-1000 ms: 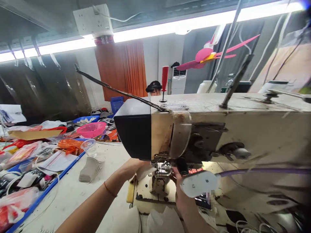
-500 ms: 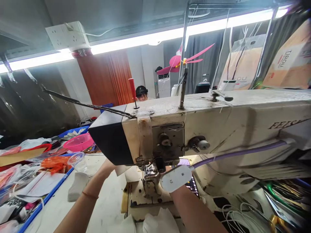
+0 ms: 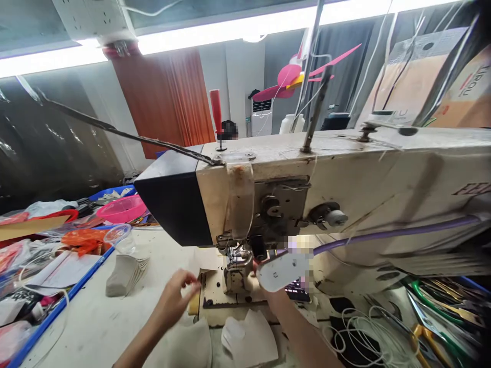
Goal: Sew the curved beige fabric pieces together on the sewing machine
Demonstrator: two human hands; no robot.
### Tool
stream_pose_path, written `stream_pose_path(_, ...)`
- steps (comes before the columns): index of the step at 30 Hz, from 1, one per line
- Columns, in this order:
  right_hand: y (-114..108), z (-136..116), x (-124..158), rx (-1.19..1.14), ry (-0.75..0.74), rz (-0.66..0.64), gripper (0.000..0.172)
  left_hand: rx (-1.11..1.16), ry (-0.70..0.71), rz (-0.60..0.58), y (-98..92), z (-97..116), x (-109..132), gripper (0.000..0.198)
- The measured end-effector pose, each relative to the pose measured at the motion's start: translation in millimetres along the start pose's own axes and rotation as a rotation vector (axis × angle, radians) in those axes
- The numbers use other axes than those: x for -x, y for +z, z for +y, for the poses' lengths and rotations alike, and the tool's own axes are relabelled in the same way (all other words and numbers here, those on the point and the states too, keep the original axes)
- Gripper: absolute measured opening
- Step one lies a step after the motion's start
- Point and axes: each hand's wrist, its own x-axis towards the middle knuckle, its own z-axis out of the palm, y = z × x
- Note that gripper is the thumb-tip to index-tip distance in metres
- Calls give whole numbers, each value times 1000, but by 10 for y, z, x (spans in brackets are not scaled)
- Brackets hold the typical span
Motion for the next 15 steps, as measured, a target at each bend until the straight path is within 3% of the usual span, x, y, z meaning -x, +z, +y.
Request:
stream_pose_path(2,-183,109,248,238,-22,-151,19,-177,-46,-200,97,5,326,45)
stream_pose_path(4,-381,219,476,445,-47,-262,39,-318,-115,-273,194,-24,560,56)
stream_pose_path(6,-526,320,621,652,-39,-358,57,-365,-132,-268,267,-70,684,48)
stream_pose_path(9,-586,421,675,854,-32,-445,66,-334,-75,-182,314,-112,741,36)
stream_pose_path(12,-529,444,664,918,-62,-464,75,-297,2,-105,312,-112,756,24)
stream_pose_path(15,-481,436,685,834,-112,-475,72,-280,16,-95,284,-102,738,38)
